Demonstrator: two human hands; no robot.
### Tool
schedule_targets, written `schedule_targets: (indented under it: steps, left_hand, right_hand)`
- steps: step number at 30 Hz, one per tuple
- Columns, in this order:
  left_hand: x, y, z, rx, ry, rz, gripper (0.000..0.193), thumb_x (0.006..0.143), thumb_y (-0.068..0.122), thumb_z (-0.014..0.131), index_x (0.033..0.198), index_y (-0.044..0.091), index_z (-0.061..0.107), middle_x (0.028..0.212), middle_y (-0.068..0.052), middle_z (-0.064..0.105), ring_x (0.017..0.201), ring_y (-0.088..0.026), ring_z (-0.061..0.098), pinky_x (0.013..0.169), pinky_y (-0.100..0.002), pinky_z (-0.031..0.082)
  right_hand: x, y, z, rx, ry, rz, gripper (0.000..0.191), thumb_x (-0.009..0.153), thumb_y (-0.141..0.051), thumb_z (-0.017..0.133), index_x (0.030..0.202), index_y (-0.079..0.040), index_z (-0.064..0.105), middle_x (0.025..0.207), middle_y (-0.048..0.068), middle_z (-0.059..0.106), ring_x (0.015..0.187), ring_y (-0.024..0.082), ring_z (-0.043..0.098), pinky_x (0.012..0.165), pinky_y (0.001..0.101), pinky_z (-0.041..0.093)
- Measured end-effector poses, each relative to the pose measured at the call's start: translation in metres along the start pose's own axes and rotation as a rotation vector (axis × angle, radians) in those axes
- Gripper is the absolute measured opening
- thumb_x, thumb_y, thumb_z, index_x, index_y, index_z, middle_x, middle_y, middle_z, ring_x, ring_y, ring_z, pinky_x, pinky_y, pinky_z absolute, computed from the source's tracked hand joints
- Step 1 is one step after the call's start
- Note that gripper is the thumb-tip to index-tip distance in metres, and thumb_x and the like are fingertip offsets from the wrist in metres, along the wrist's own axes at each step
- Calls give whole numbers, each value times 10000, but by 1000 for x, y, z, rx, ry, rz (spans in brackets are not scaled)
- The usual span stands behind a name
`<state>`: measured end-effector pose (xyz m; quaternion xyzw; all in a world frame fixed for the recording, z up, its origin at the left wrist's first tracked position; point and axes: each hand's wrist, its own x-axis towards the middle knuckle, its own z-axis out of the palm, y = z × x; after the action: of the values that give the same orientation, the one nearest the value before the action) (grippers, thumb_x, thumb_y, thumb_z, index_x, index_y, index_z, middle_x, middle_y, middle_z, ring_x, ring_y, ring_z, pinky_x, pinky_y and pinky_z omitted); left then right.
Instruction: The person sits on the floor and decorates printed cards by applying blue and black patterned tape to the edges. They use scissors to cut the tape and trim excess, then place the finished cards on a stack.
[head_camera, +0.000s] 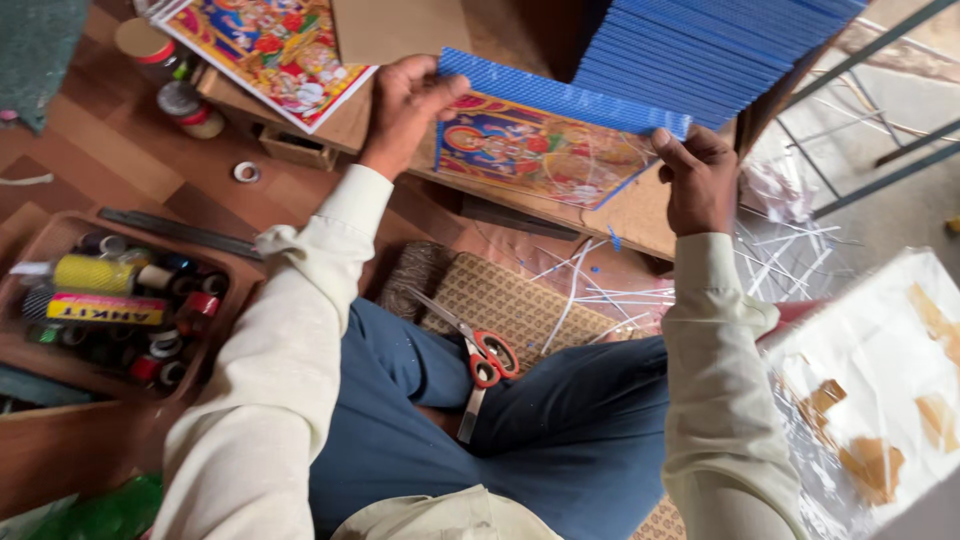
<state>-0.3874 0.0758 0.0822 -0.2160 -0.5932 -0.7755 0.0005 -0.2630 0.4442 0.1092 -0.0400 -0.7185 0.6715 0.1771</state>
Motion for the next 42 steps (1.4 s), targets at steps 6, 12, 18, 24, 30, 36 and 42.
schedule_targets:
  steps: [6, 12, 18, 24, 30, 36, 42]
  left_hand:
    - [-5, 18, 8, -8, 97, -58, 180, 890, 187, 781, 862, 14, 740, 820, -27, 737, 726, -91, 693, 580, -243, 591]
    - [-8, 5, 18, -101, 257, -25, 144, 832, 137, 763, 770, 15, 718, 723, -19, 695, 627, -99, 622, 495, -237, 505]
    - [-6, 1, 17, -90, 272, -26, 202, 816, 151, 801, 724, 17, 683, 691, -24, 668, 589, -108, 596, 466, -246, 455]
    - [-4, 2, 22, -101, 356, -34, 218, 769, 151, 829, 710, 22, 664, 675, -23, 664, 564, -106, 617, 428, -248, 474]
    - [-4, 8, 23, -27, 380, -49, 207, 785, 177, 802, 711, 14, 699, 653, -20, 675, 530, -102, 616, 413, -243, 485]
    - [-6, 12, 25, 7, 404, -70, 233, 814, 172, 799, 674, 25, 684, 630, -10, 657, 497, -85, 597, 386, -237, 485]
    - [-9, 18, 27, 30, 412, -65, 221, 813, 175, 788, 660, 45, 697, 591, 0, 665, 448, -79, 591, 355, -230, 449]
  right_hand:
    - [-3, -16, 12, 239, 80, 121, 289, 971, -95, 765, 720, -64, 626, 720, 0, 593, 609, 98, 507, 587, 243, 413]
    - [-15, -19, 16, -37, 147, 103, 281, 973, -134, 751, 734, -61, 620, 700, -11, 532, 604, 74, 461, 525, 241, 370]
    - [-4, -20, 16, 127, 218, 243, 280, 922, -141, 774, 708, -49, 618, 656, 11, 530, 555, 99, 450, 479, 259, 324]
    - [-9, -5, 1, -621, 0, -365, 159, 932, -109, 739, 1005, 28, 710, 785, 43, 615, 712, 124, 561, 616, 264, 446]
    - [1, 6, 7, 34, 181, 191, 329, 980, -268, 795, 968, 43, 688, 838, 49, 635, 804, 149, 615, 749, 303, 529]
    - [5, -22, 39, -718, 54, -714, 528, 970, -268, 852, 1225, 140, 634, 1142, 243, 695, 1078, 288, 659, 934, 398, 517]
    - [52, -36, 84, -729, -393, -238, 404, 978, -350, 835, 1102, 17, 721, 980, 96, 746, 902, 164, 704, 823, 310, 550]
